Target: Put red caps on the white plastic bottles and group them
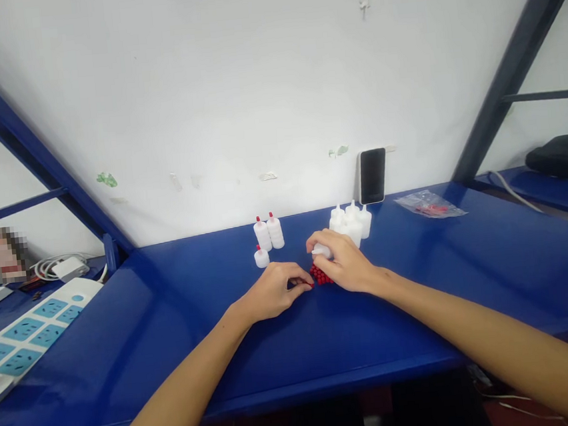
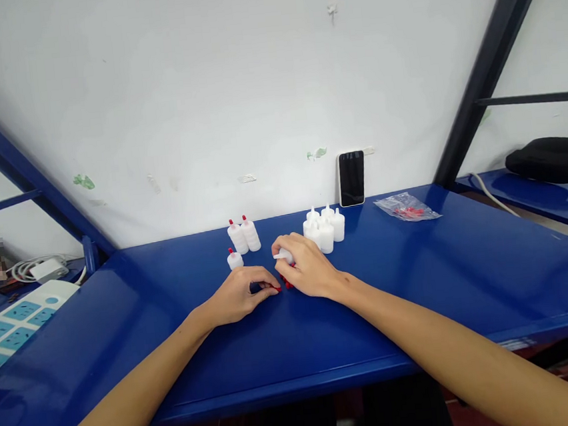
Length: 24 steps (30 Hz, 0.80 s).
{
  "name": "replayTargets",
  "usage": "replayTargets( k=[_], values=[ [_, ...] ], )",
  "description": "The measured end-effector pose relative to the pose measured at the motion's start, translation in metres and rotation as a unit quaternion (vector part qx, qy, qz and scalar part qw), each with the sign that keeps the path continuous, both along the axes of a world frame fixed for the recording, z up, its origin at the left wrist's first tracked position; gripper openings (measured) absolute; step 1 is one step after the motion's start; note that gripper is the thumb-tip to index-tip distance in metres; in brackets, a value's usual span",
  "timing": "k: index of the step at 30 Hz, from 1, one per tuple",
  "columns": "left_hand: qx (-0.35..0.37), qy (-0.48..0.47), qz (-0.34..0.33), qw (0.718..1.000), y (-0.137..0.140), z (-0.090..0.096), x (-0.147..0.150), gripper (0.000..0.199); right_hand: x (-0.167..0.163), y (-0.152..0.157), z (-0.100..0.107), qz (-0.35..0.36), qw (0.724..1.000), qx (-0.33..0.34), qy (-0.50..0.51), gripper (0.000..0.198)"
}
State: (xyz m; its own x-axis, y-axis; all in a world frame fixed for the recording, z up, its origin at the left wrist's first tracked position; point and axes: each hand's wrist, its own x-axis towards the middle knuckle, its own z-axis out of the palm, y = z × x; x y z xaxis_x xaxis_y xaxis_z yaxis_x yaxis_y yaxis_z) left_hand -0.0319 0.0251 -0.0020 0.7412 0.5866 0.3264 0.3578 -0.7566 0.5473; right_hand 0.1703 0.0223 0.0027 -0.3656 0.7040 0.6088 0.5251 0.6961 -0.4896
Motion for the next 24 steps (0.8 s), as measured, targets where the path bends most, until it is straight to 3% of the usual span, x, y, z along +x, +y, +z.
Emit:
replayTargets(
  k=[6,9,13,21,24],
  values=[
    [0.047,-0.207,0.129,0.969,-0.0001,0.0034,0.0018,0.011,0.0000,0.0000,0.0005,0.009,1.000,-0.012,-0.010,0.011],
    [0.033,-0.258,0.139,0.956,-0.0017,0.0038,0.0038,0.013,0.0002,-0.0014,-0.0002,0.012,0.999,-0.034,-0.022,0.011],
    [0.031,-0.252,0.127,0.959,-0.0042,0.0018,0.0066,0.011,-0.0006,-0.0036,0.0005,0.033,0.999,-0.027,-0.019,0.015],
    [0.052,-0.226,0.100,0.968,-0.0075,0.0033,0.0085,0.010,-0.0009,-0.0059,0.0044,0.079,0.996,-0.001,-0.035,0.003],
    [0.066,-0.218,0.089,0.970,-0.0092,0.0051,0.0093,0.009,-0.0005,-0.0050,0.0024,0.098,0.995,-0.012,-0.027,0.015]
  ],
)
